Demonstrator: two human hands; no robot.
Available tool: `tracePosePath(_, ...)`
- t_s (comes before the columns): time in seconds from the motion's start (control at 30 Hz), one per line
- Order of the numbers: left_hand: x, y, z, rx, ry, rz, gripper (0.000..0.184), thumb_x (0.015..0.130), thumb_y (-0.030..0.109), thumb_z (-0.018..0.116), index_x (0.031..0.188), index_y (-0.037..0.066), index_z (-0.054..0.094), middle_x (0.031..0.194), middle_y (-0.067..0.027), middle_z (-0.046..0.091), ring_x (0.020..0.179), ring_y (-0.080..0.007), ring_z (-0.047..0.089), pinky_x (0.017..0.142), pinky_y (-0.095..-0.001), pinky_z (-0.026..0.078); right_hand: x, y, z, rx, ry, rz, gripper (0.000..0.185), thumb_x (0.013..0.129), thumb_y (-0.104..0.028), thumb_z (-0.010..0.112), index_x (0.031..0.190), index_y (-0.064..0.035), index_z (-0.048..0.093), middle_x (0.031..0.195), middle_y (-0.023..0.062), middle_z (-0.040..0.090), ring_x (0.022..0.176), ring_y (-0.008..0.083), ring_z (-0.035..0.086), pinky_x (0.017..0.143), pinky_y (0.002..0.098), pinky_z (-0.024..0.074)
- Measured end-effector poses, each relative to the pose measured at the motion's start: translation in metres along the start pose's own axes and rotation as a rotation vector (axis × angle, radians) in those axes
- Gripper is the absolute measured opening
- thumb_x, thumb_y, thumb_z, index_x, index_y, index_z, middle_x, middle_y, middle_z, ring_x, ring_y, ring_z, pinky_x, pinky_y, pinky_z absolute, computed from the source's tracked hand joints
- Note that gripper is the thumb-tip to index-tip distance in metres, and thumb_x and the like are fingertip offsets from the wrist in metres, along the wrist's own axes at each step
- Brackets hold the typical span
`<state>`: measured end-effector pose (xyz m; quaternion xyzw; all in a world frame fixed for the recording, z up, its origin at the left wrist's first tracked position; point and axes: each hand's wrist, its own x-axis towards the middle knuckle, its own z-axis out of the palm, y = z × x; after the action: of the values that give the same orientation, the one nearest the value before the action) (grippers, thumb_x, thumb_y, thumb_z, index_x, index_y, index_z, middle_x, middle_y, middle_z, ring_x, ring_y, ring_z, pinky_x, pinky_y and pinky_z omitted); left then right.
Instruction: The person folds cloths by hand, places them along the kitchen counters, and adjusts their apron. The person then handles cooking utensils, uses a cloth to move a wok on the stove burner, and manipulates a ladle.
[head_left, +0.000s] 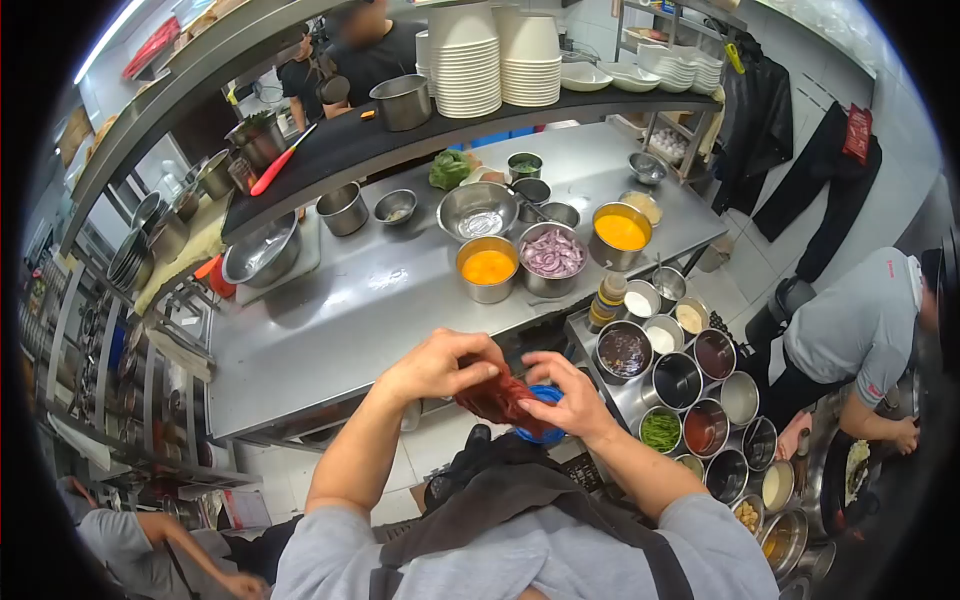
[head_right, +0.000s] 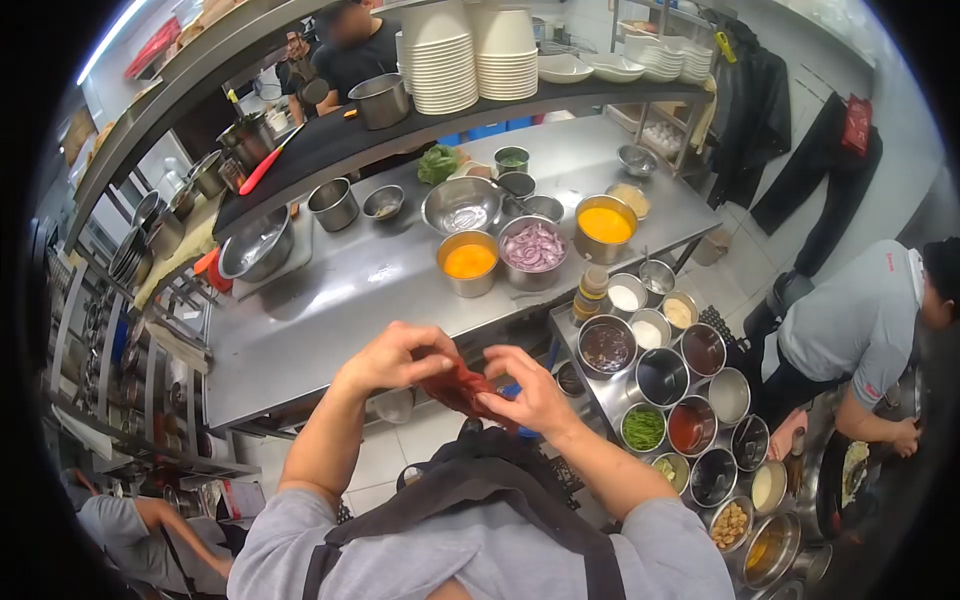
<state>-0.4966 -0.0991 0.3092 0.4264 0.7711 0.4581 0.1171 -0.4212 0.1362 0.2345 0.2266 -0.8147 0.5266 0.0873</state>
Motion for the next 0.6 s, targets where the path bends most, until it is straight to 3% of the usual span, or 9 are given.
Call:
tracePosePath(0.07, 0.008, 0.017, 0.005, 0.022, -0.150, 0.010, 0.011, 0.083, 0.011, 0.066, 0.093, 0.007, 0.068, 0.079, -0.0096, 0.069, 0.071, -0.0261, 0.067, 0.066, -0.0351, 0.053, 0.014, -0.023, 0.002, 0.090, 0.062, -0.043, 0.055, 0.073, -0.020, 0.081, 0.119, -0.0029, 0.057, 0.111, 0.0152, 0.065, 0.107, 0.0283, 0.063, 0.094, 0.0356, 0.0477)
tracePosePath(0.1, 0.012, 0.029, 0.007, 0.066, -0.236, -0.019, 0.011, 0.081, 0.010, 0.067, 0.092, 0.008, 0.068, 0.079, -0.0102, 0.068, 0.069, -0.0275, 0.066, 0.065, -0.0364, 0.052, 0.018, -0.030, 0.004, 0.092, 0.056, -0.039, 0.055, 0.073, -0.020, 0.081, 0.119, -0.0029, 0.057, 0.111, 0.0152, 0.065, 0.107, 0.0283, 0.063, 0.094, 0.0356, 0.0477)
tracePosePath(0.17, 0.015, 0.035, 0.002, 0.079, -0.205, -0.007, 0.011, 0.079, 0.009, 0.066, 0.091, 0.007, 0.067, 0.078, -0.0115, 0.066, 0.070, -0.0310, 0.065, 0.065, -0.0393, 0.052, 0.026, -0.036, 0.003, 0.261, -0.092, 0.221, 0.042, 0.076, -0.019, 0.080, 0.109, -0.0026, 0.062, 0.093, 0.0123, 0.068, 0.095, 0.0249, 0.067, 0.086, 0.0342, 0.0501)
tracePosePath(0.2, 0.015, 0.037, -0.007, 0.182, -0.085, 0.096, 0.010, 0.080, 0.007, 0.067, 0.090, 0.006, 0.067, 0.077, -0.0112, 0.067, 0.071, -0.0292, 0.066, 0.065, -0.0379, 0.053, 0.029, -0.018, -0.001, -0.010, -0.218, 0.128, 0.026, 0.079, -0.019, 0.076, 0.096, -0.0032, 0.065, 0.078, 0.0092, 0.066, 0.081, 0.0244, 0.068, 0.076, 0.0352, 0.0510)
tracePosePath(0.23, 0.014, 0.039, -0.016, 0.283, 0.032, 0.197, 0.009, 0.080, 0.005, 0.067, 0.089, 0.005, 0.067, 0.077, -0.0109, 0.067, 0.071, -0.0275, 0.067, 0.064, -0.0365, 0.053, 0.030, -0.007, -0.003, -0.011, -0.218, 0.129, 0.026, 0.079, -0.019, 0.076, 0.096, -0.0032, 0.065, 0.078, 0.0092, 0.066, 0.081, 0.0244, 0.068, 0.076, 0.0352, 0.0510)
tracePosePath(0.3, 0.009, 0.047, -0.037, 0.314, 0.077, 0.202, 0.010, 0.077, 0.005, 0.068, 0.087, 0.004, 0.066, 0.077, -0.0120, 0.066, 0.071, -0.0298, 0.065, 0.063, -0.0368, 0.052, 0.035, 0.005, -0.011, -0.319, -0.141, -0.277, 0.020, 0.080, -0.020, 0.074, 0.086, -0.0039, 0.065, 0.079, 0.0103, 0.065, 0.077, 0.0271, 0.065, 0.069, 0.0381, 0.0492)
tracePosePath(0.37, 0.002, 0.053, -0.049, 0.348, 0.112, 0.147, 0.010, 0.077, 0.005, 0.068, 0.086, 0.004, 0.066, 0.075, -0.0115, 0.066, 0.067, -0.0280, 0.064, 0.061, -0.0349, 0.051, 0.031, 0.010, -0.029, -0.421, -0.185, -0.227, 0.017, 0.081, -0.021, 0.072, 0.088, -0.0057, 0.068, 0.081, 0.0124, 0.066, 0.076, 0.0305, 0.064, 0.068, 0.0391, 0.0495)
tracePosePath(0.47, -0.005, 0.040, -0.063, 0.346, 0.153, 0.058, 0.008, 0.077, 0.005, 0.068, 0.085, 0.004, 0.066, 0.070, -0.0096, 0.066, 0.061, -0.0242, 0.063, 0.059, -0.0327, 0.050, 0.025, -0.001, -0.052, -0.185, -0.146, 0.079, 0.020, 0.082, -0.021, 0.073, 0.084, -0.0022, 0.070, 0.076, 0.0146, 0.066, 0.068, 0.0306, 0.064, 0.063, 0.0376, 0.0500)
tracePosePath(0.6, -0.008, 0.015, -0.077, 0.287, -0.030, -0.029, 0.027, 0.074, 0.018, 0.074, 0.095, 0.004, 0.064, 0.078, -0.0155, 0.068, 0.072, -0.0300, 0.067, 0.065, -0.0370, 0.052, 0.052, -0.031, -0.078, -0.262, -0.047, -0.202, 0.021, 0.081, -0.020, 0.074, 0.083, -0.0003, 0.068, 0.078, 0.0120, 0.063, 0.072, 0.0293, 0.061, 0.067, 0.0360, 0.0484)
